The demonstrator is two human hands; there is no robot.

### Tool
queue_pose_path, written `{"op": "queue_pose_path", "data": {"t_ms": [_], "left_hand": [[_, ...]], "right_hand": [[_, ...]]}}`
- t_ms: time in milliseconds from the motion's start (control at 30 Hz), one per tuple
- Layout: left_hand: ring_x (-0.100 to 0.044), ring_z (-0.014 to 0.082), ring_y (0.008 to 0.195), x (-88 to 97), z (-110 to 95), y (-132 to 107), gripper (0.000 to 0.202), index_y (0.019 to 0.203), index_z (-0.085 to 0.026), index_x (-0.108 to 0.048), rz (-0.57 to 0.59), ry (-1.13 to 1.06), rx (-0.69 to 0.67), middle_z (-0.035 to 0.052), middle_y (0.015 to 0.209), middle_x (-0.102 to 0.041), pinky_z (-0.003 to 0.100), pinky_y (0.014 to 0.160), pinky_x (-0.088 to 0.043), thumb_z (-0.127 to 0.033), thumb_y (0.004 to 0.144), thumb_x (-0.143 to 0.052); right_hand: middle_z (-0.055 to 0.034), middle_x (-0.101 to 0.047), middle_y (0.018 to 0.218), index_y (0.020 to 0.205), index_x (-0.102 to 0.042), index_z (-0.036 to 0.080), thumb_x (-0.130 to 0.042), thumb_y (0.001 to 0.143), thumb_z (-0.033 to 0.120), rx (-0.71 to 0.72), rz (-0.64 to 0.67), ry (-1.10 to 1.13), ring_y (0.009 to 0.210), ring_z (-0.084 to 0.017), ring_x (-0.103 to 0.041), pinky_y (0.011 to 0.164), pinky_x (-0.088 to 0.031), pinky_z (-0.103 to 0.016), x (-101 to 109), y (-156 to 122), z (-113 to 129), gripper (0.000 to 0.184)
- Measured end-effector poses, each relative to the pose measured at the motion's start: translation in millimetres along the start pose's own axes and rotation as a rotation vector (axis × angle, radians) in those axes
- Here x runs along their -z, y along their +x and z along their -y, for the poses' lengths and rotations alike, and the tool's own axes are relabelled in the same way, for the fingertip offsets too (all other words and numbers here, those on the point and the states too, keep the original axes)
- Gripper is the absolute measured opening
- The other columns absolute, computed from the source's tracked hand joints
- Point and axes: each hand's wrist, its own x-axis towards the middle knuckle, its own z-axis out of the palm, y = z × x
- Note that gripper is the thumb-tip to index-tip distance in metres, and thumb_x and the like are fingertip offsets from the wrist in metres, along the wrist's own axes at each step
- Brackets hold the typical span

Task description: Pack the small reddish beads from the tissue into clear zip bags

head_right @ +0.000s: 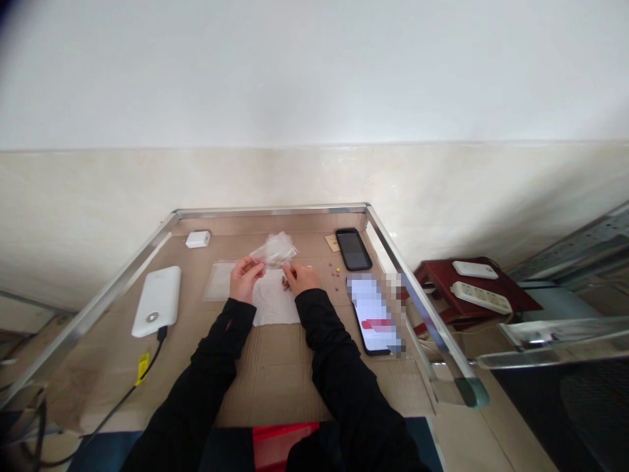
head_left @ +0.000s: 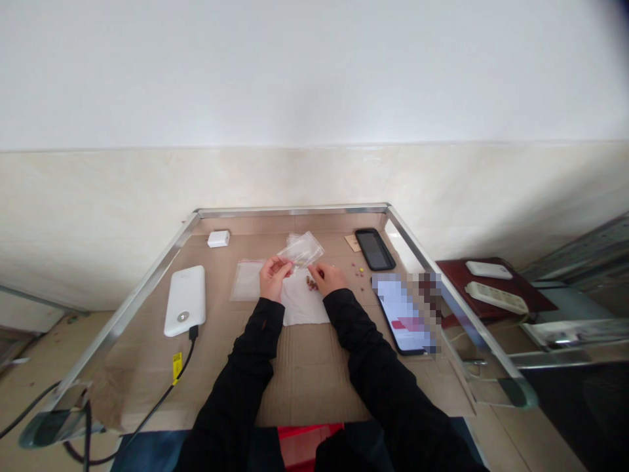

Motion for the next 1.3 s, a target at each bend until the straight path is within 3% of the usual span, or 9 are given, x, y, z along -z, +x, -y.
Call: {"op": "queue_pose_path", "data": {"t_ms": [400, 1000, 1300], "left_hand": [[-0.053, 0.0069, 0.049, -0.5, -1, -1, 0.024, 0.069, -0.014, -0.054, 0.014, 0.004, 0.024, 0.0009, 0.064, -0.064, 0.019, 0.048, -0.038, -0.021, 0.052, -0.070], [-0.052, 0.0069, 0.050, -0.3, -1, -1, 0.023, 0.069, -0.014, -0.055, 0.007, 0.018, 0.021, 0.0010, 0.064, -0.063, 0.019, 0.049, -0.038, -0.021, 0.052, -0.069], [-0.051, 0.0066, 0.050, -0.4, -1, -1, 0.023, 0.068, -0.014, -0.055, 0.002, 0.022, 0.014, 0.0007, 0.064, -0.062, 0.018, 0.049, -0.037, -0.021, 0.052, -0.069]], "right_hand": [[-0.0028, -0.061, 0.058, 0.064, -0.059, 0.020, -0.039, 0.079, 0.047, -0.006, 0.051, 0.012, 0.054, -0.013, -0.051, 0.049, -0.026, -0.023, 2, -1, 2, 0.037], [-0.0027, -0.063, 0.060, 0.065, -0.061, 0.020, -0.041, 0.078, 0.044, -0.005, 0.036, 0.089, 0.057, -0.014, -0.054, 0.053, -0.031, -0.023, 9, -2, 8, 0.034], [0.0003, -0.060, 0.054, 0.064, -0.058, 0.019, -0.044, 0.078, 0.040, 0.046, 0.055, 0.323, 0.047, -0.009, -0.050, 0.052, -0.036, -0.020, 4, -2, 6, 0.029]]}}
